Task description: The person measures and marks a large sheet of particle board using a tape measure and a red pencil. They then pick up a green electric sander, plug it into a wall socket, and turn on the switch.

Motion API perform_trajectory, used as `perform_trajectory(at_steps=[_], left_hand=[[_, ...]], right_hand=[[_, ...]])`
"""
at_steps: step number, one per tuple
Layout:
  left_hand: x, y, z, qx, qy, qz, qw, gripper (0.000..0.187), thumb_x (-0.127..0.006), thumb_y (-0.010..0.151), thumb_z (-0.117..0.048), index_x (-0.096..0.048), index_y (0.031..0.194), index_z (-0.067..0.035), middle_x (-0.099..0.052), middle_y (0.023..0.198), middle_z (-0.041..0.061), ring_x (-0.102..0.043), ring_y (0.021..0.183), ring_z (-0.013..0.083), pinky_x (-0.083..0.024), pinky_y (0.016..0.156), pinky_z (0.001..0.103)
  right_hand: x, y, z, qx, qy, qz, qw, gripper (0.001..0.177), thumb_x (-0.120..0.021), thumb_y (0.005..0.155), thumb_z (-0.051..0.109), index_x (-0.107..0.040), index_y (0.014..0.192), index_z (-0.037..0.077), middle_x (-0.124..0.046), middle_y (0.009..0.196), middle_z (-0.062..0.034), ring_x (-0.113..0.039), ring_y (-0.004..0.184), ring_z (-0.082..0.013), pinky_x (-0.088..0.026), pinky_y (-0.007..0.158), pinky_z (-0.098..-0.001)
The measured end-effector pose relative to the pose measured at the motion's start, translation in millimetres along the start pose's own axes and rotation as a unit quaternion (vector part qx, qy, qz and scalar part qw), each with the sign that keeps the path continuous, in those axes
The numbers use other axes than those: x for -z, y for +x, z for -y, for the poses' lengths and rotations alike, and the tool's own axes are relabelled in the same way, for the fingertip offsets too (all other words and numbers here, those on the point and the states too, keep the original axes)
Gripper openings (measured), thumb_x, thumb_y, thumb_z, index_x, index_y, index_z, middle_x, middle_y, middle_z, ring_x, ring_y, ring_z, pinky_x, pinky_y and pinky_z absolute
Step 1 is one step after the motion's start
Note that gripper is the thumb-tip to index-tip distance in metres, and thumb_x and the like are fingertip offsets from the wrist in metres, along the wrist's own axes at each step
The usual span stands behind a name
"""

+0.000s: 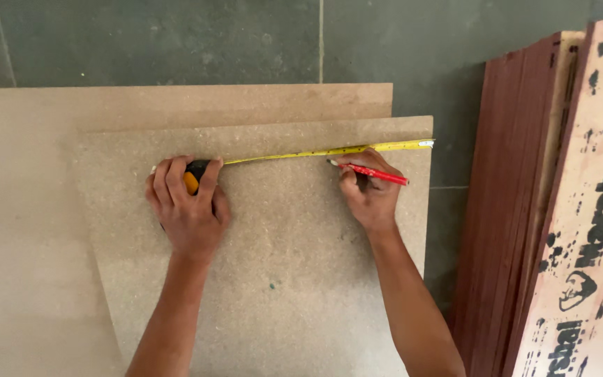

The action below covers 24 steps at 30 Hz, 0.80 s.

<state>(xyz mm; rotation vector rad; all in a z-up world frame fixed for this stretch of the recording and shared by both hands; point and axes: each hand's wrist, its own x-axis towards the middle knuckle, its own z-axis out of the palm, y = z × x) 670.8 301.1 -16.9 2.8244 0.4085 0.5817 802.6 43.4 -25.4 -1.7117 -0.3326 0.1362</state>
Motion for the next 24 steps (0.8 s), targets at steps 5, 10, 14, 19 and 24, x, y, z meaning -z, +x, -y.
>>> perform_trajectory(at_steps=[5, 10, 14, 19, 24], left_hand=[[1, 3, 0, 0.002, 0.004, 0.009, 1.0, 0.036, -0.066, 0.09, -0.011, -0.074, 0.124, -0.02, -0.055, 0.132, 0.015, -0.049, 0.131, 0.037, -0.036, 0.116, 0.057], [-1, -2, 0, 0.007, 0.01, 0.017, 1.0, 0.037, -0.065, 0.092, -0.012, -0.073, 0.126, -0.022, -0.056, 0.132, 0.015, -0.049, 0.131, 0.037, -0.035, 0.116, 0.057], [-6, -2, 3, 0.005, 0.018, 0.013, 1.0, 0.036, -0.064, 0.094, -0.013, -0.072, 0.127, -0.023, -0.056, 0.132, 0.014, -0.049, 0.131, 0.0364, -0.036, 0.116, 0.057], [-9, -5, 5, 0.006, 0.024, 0.021, 0.999, 0.037, -0.063, 0.095, -0.013, -0.072, 0.129, -0.025, -0.055, 0.131, 0.013, -0.049, 0.132, 0.035, -0.035, 0.116, 0.056], [-7, -6, 4, 0.01, 0.021, 0.027, 0.999, 0.037, -0.063, 0.095, -0.013, -0.071, 0.129, -0.025, -0.055, 0.132, 0.013, -0.048, 0.132, 0.0351, -0.034, 0.117, 0.056]], right_hand=[[-1, 9, 12, 0.059, -0.034, 0.015, 0.998, 0.026, -0.06, 0.088, -0.012, -0.07, 0.11, 0.0, -0.073, 0.103, -0.01, -0.067, 0.094, -0.0173, -0.055, 0.088, -0.0299], [0, 10, 17, 0.008, -0.031, 0.019, 0.999, 0.029, -0.06, 0.086, -0.011, -0.072, 0.109, 0.001, -0.071, 0.097, -0.0102, -0.066, 0.087, -0.0166, -0.055, 0.08, -0.0284], [-1, 12, 19, 0.012, -0.051, 0.018, 0.998, 0.03, -0.061, 0.085, -0.012, -0.073, 0.109, 0.001, -0.072, 0.095, -0.0101, -0.066, 0.087, -0.0168, -0.055, 0.081, -0.0284], [-2, 13, 19, 0.027, -0.063, 0.019, 0.997, 0.028, -0.061, 0.087, -0.012, -0.072, 0.109, 0.001, -0.073, 0.097, -0.0088, -0.067, 0.088, -0.0172, -0.055, 0.082, -0.0293], [0, 11, 16, 0.051, -0.092, 0.024, 0.994, 0.029, -0.06, 0.082, -0.013, -0.072, 0.104, 0.001, -0.074, 0.096, -0.008, -0.067, 0.087, -0.0172, -0.055, 0.081, -0.0291]])
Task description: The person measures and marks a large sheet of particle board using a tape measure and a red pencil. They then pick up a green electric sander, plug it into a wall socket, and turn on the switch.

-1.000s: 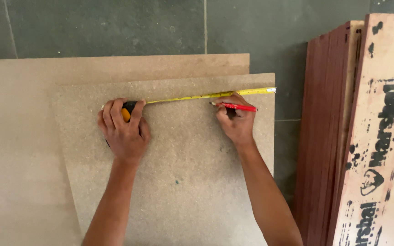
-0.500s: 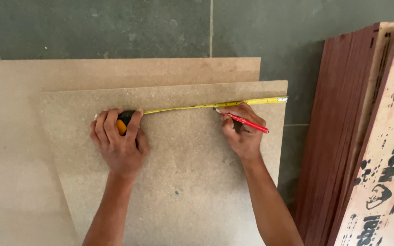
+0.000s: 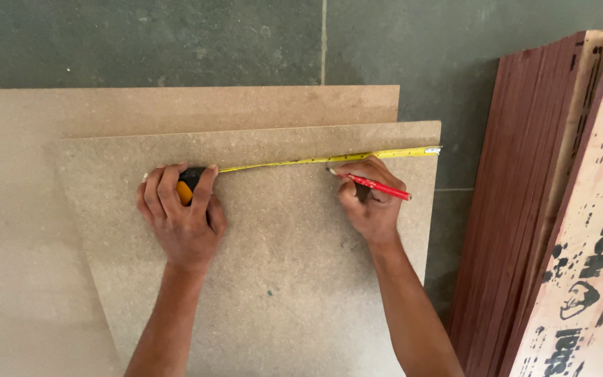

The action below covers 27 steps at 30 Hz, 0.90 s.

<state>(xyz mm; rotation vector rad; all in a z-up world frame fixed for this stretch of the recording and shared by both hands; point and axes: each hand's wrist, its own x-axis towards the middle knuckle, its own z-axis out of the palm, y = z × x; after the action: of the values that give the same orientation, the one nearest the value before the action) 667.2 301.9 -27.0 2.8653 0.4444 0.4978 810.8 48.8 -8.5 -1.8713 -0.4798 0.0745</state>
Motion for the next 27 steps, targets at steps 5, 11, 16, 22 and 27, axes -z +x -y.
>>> perform_trajectory(at_steps=[5, 11, 16, 22, 27], left_hand=[[1.1, 2.3, -0.9, 0.002, 0.0, 0.001, 1.0, 0.036, -0.064, 0.095, -0.013, -0.072, 0.128, -0.025, -0.055, 0.133, 0.013, -0.048, 0.133, 0.0352, -0.034, 0.117, 0.056], [2.8, 1.1, -0.5, 0.002, -0.006, 0.005, 1.0, 0.035, -0.065, 0.094, -0.014, -0.072, 0.127, -0.024, -0.055, 0.133, 0.013, -0.048, 0.133, 0.0359, -0.034, 0.117, 0.057], [1.5, 1.9, -0.5, 0.0, -0.006, -0.002, 1.0, 0.034, -0.065, 0.096, -0.014, -0.072, 0.128, -0.024, -0.055, 0.133, 0.013, -0.048, 0.133, 0.0355, -0.035, 0.117, 0.057], [-0.2, 1.4, -0.3, -0.002, 0.001, -0.002, 1.0, 0.036, -0.065, 0.096, -0.013, -0.071, 0.129, -0.025, -0.055, 0.133, 0.013, -0.048, 0.134, 0.0353, -0.034, 0.117, 0.057], [-0.1, -0.5, 0.7, 0.0, -0.005, 0.001, 1.0, 0.036, -0.066, 0.096, -0.013, -0.071, 0.13, -0.026, -0.054, 0.133, 0.013, -0.048, 0.133, 0.0352, -0.034, 0.117, 0.056]], right_hand=[[-1.1, 1.4, 0.4, -0.048, 0.021, -0.003, 0.999, 0.028, -0.06, 0.081, -0.013, -0.073, 0.102, 0.0, -0.072, 0.094, -0.0091, -0.065, 0.081, -0.0157, -0.053, 0.073, -0.0259], [-2.4, -0.6, 1.0, -0.018, 0.047, -0.012, 0.999, 0.028, -0.059, 0.086, -0.012, -0.071, 0.108, -0.001, -0.072, 0.096, -0.0093, -0.067, 0.087, -0.0169, -0.055, 0.081, -0.0276], [1.4, 0.5, 0.1, -0.019, -0.021, 0.007, 1.0, 0.026, -0.06, 0.078, -0.013, -0.072, 0.096, 0.001, -0.072, 0.088, -0.009, -0.065, 0.081, -0.0162, -0.053, 0.076, -0.0272], [-1.9, 1.2, 1.6, -0.026, 0.032, -0.01, 0.999, 0.028, -0.06, 0.084, -0.013, -0.073, 0.106, -0.001, -0.072, 0.094, -0.0093, -0.067, 0.085, -0.0162, -0.055, 0.078, -0.0275], [-0.9, -2.5, -1.1, -0.029, 0.032, -0.006, 0.999, 0.029, -0.059, 0.083, -0.013, -0.073, 0.105, 0.0, -0.072, 0.092, -0.0092, -0.066, 0.084, -0.0159, -0.055, 0.077, -0.028]])
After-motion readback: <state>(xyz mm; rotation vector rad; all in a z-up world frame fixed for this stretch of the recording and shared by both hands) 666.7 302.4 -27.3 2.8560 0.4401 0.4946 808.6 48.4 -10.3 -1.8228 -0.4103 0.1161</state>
